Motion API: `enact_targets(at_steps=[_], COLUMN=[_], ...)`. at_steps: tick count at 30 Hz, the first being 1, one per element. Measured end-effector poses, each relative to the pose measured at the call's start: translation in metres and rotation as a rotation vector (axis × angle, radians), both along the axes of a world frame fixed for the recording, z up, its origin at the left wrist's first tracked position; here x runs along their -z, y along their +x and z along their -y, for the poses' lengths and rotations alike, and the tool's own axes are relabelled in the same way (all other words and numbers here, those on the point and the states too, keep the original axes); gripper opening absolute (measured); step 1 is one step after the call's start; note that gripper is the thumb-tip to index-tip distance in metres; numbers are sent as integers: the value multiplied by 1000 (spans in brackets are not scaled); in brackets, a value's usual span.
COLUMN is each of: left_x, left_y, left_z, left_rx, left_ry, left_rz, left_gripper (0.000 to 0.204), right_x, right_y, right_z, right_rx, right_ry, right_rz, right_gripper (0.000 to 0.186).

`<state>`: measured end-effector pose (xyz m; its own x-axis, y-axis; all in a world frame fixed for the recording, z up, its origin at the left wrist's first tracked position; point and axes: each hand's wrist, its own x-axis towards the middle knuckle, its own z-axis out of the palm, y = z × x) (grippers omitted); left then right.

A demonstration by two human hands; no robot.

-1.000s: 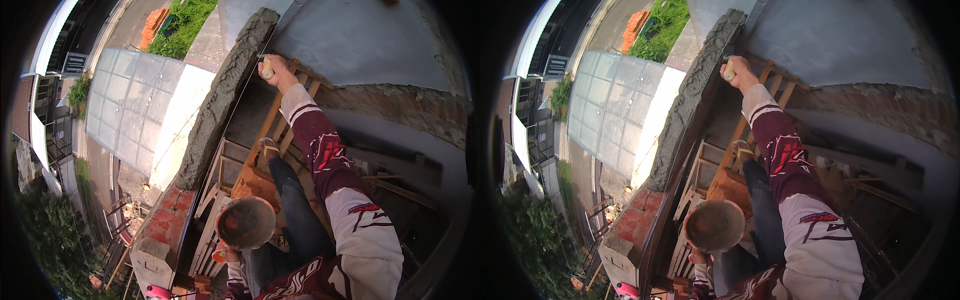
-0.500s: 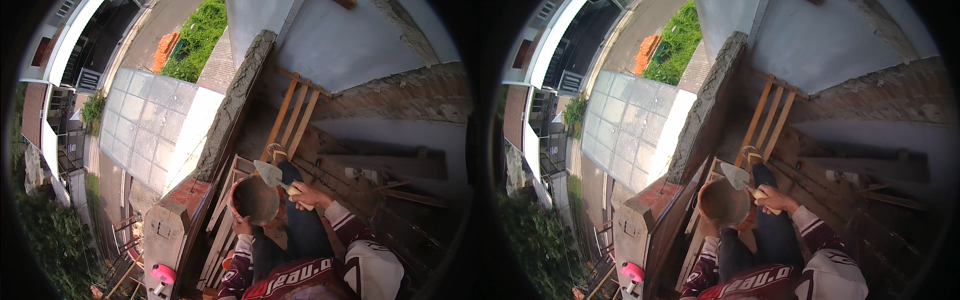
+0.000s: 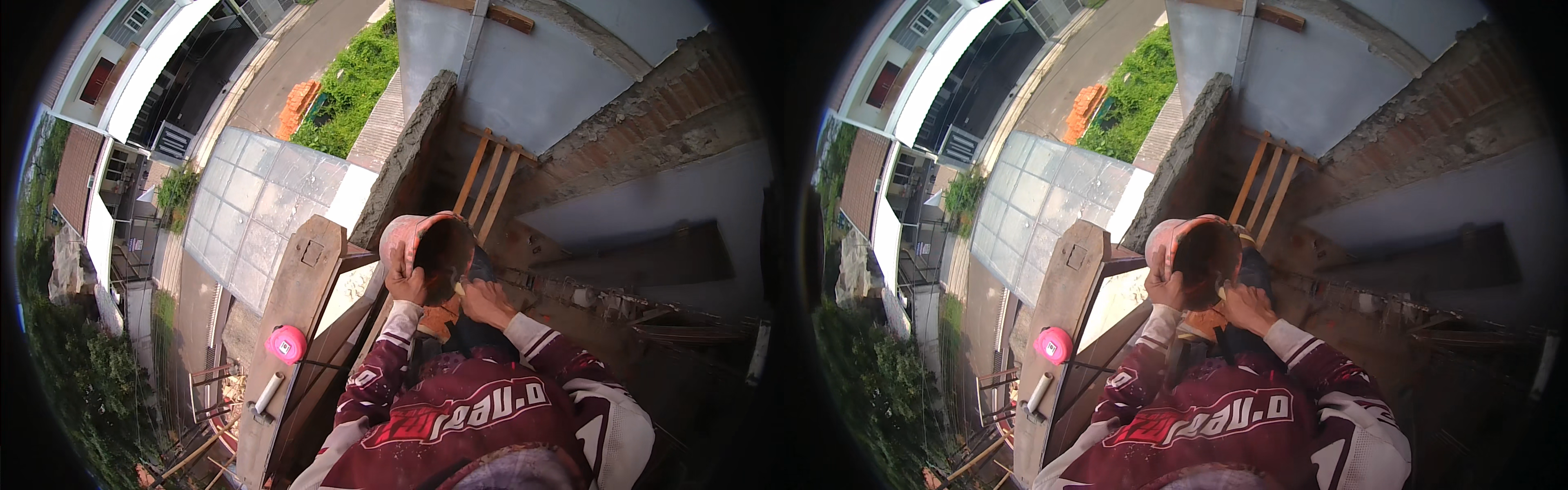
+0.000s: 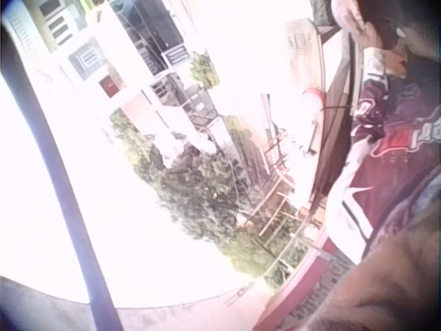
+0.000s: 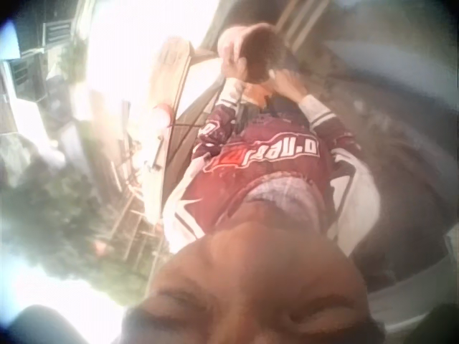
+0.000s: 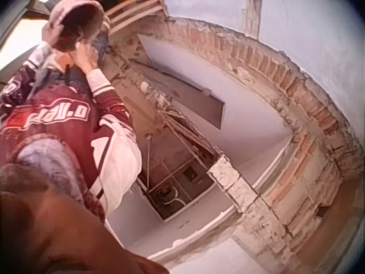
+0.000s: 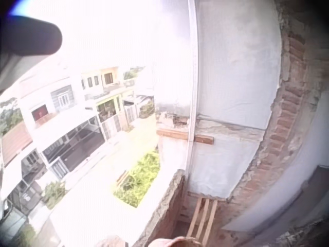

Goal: The person scoops mortar from a bucket with a trowel and spreads it along a brick wall. They then place bricks onto the mortar bed and tap them into position with a hammer.

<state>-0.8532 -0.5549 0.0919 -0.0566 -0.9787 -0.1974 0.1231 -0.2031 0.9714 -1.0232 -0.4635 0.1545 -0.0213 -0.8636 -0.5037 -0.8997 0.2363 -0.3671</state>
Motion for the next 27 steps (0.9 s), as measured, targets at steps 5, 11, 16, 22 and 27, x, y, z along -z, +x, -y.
enact_targets(at_steps=[5, 11, 16, 22, 27], left_x=[-72, -139, -157, -173, -193], left_y=[14, 31, 48, 36, 19], left_z=[14, 24, 40, 36, 24], left_rx=[167, 130, 64, 32, 133], left_ry=[-115, -303, -311, -353, -490], left_rz=[-137, -163, -143, -132, -187], left_gripper=[61, 56, 47, 53, 58], right_x=[-43, -105, -133, -140, -131], right_y=[13, 22, 19, 20, 16], right_z=[18, 3, 1, -3, -6], right_rx=[163, 34, 24, -30, 164], right_ry=[-264, -275, -462, -474, -594], right_rz=[-165, 45, -100, -50, -28], right_gripper=[54, 45, 41, 40, 37])
